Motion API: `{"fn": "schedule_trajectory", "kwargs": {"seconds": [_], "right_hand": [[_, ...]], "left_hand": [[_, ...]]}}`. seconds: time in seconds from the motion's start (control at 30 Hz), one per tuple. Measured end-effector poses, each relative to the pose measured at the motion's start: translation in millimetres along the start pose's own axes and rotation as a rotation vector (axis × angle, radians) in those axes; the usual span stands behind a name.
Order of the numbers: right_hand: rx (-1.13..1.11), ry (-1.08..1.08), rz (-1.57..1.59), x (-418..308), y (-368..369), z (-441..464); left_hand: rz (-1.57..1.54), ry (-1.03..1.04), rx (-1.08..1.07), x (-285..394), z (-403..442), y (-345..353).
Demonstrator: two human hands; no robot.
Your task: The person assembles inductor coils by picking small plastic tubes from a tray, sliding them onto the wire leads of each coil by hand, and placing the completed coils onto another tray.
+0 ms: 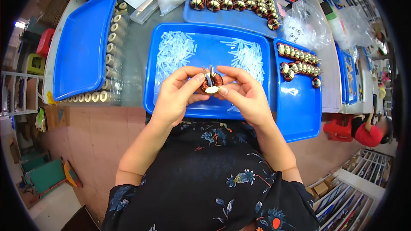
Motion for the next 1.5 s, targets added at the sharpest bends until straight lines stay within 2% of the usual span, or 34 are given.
{"fn": "schedule_trajectory", "kwargs": {"seconds": [0.23, 0.53, 0.73, 0.83, 0.93, 1.03, 1.13, 1.23, 1.33, 1.43, 1.5], "right_hand": [[0.049, 0.084, 0.1, 14, 3, -2], [0.095, -0.064, 0.02, 18, 7, -6], [0.082, -0.018, 0.019, 22, 8, -8], [0.076, 0.0, 0.082, 25, 12, -6], [0.086, -0.074, -0.055, 22, 16, -7], [0.104, -0.027, -0.031, 20, 14, -9], [0.098, -0.023, 0.002, 21, 12, -10], [0.068, -0.086, -0.034, 26, 10, -12], [0.046, -0.172, -0.156, 27, 12, -15], [0.02, -0.143, -0.181, 36, 12, -16], [0.059, -0.101, -0.043, 42, 15, -17]], "left_hand": [[-0.006, 0.057, 0.014, -7, -3, 4], [0.119, 0.148, -0.015, -4, -4, 4], [0.134, 0.137, -0.006, -5, -3, 3], [0.108, 0.207, 0.019, -8, -2, 4], [0.328, 0.414, 0.048, -8, -5, 7], [0.306, 0.408, 0.03, -4, -7, 13], [0.237, 0.312, 0.051, -2, -7, 15], [0.304, 0.358, 0.014, -5, -5, 10], [0.257, 0.287, 0.0, -7, -4, 7], [0.191, 0.171, -0.025, -16, 5, 2], [0.166, 0.141, 0.01, -20, 8, 2]]}}
Point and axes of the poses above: each hand's wrist, its own z-axis towards the middle knuckle, its own y-axis out of the palm, x = y × z, the point moved 5 cm from there along z, towards the middle knuckle, and after that the axes turned 3 degrees about -y, right-handed, at the moved point
